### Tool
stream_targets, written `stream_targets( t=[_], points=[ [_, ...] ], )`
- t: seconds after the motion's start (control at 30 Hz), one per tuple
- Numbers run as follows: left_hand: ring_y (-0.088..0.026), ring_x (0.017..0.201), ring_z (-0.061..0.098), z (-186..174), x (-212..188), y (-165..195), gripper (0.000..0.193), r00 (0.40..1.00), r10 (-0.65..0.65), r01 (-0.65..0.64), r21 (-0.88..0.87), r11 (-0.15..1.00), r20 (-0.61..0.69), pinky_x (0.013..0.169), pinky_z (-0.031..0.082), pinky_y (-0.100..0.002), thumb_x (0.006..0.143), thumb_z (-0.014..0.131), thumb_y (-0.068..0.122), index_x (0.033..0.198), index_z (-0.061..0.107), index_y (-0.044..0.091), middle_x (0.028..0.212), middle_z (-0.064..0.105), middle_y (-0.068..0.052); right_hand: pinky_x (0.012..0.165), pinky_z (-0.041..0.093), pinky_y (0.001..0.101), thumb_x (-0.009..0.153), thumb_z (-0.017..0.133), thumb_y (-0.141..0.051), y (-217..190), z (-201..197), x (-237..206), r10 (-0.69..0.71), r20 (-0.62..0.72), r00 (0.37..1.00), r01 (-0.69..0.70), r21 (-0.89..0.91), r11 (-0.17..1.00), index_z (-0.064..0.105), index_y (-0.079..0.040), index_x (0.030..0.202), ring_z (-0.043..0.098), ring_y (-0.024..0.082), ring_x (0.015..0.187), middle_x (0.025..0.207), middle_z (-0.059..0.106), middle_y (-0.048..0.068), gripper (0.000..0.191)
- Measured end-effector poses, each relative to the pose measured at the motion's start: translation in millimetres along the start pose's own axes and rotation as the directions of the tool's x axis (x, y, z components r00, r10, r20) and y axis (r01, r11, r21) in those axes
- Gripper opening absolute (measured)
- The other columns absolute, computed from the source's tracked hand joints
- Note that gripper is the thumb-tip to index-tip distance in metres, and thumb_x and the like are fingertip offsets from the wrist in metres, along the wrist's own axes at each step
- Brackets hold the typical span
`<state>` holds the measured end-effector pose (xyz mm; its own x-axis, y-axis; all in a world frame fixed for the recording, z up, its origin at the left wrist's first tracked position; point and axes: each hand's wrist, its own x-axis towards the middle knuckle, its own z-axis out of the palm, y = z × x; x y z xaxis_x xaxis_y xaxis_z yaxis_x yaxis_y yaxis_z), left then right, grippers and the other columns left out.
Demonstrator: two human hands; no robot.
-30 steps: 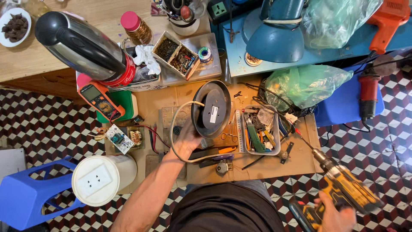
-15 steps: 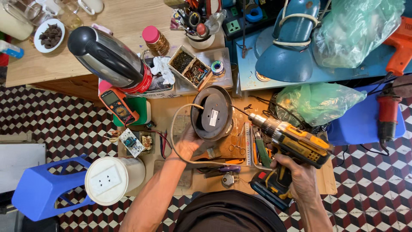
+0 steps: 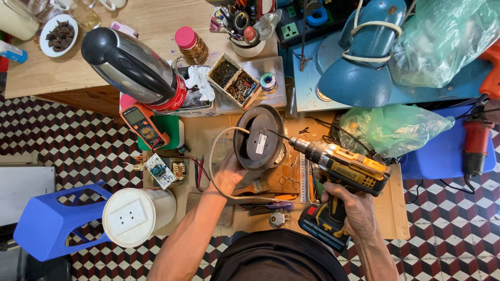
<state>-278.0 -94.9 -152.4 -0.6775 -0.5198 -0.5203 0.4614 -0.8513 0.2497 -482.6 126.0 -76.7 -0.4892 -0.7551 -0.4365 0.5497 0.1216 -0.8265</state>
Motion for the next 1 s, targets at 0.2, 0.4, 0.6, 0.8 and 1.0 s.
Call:
stream_targets(
  t=[0.2,0.4,0.6,0.8,1.0],
  points=[
    [-0.023,0.106,0.072,-1,-1,0,0.046,0.998,0.054,-0.053,0.082,0.995,-0.017,0.093,0.063,-0.039,0.085,0.082,0.023,0.122,0.066,-0.001,0.12,0.072,-0.013,0.059,0.056,0.03,0.078,0.073,0.002,-1,6,1,-0.016,-0.013,1.0,0.016,-0.003,1.0,0.069,0.002,0.111,0.063,0.017,0.065,0.098,0.076,0.018,0.034],
    [-0.023,0.105,0.073,-5,0,-2,0.047,0.993,0.073,-0.064,0.096,0.993,-0.097,0.091,0.064,-0.038,0.084,0.084,0.023,0.121,0.066,0.0,0.119,0.073,-0.013,0.059,0.058,0.032,0.078,0.073,0.001,4,2,4,0.029,-0.001,1.0,-0.029,0.019,0.999,0.067,0.003,0.112,0.066,0.017,0.066,0.1,0.077,0.02,0.035],
    [-0.023,0.108,0.071,-9,1,-3,0.046,0.996,0.057,-0.052,0.075,0.996,-0.073,0.091,0.064,-0.039,0.085,0.082,0.024,0.123,0.066,0.003,0.122,0.071,-0.012,0.058,0.057,0.0317,0.078,0.074,0.0,8,1,6,0.044,0.0,0.999,-0.044,0.063,0.997,0.065,0.003,0.117,0.065,0.018,0.066,0.099,0.074,0.018,0.04],
    [-0.027,0.116,0.069,-6,3,-5,0.046,0.999,-0.016,0.015,-0.052,0.999,-0.029,0.098,0.062,-0.042,0.091,0.076,0.027,0.127,0.064,0.001,0.128,0.069,-0.015,0.061,0.056,0.0313,0.079,0.072,0.0,12,-4,4,0.069,-0.005,0.998,-0.068,0.095,0.993,0.065,0.002,0.119,0.064,0.019,0.068,0.1,0.075,0.019,0.041],
    [-0.031,0.116,0.068,-2,4,-8,0.049,0.996,-0.086,0.085,-0.162,0.983,0.002,0.098,0.06,-0.047,0.093,0.073,0.033,0.129,0.063,0.0,0.13,0.068,-0.018,0.059,0.055,0.031,0.078,0.072,0.001,14,-5,5,0.081,0.004,0.997,-0.081,0.123,0.989,0.063,0.002,0.122,0.064,0.018,0.067,0.1,0.075,0.018,0.045]
  ],
)
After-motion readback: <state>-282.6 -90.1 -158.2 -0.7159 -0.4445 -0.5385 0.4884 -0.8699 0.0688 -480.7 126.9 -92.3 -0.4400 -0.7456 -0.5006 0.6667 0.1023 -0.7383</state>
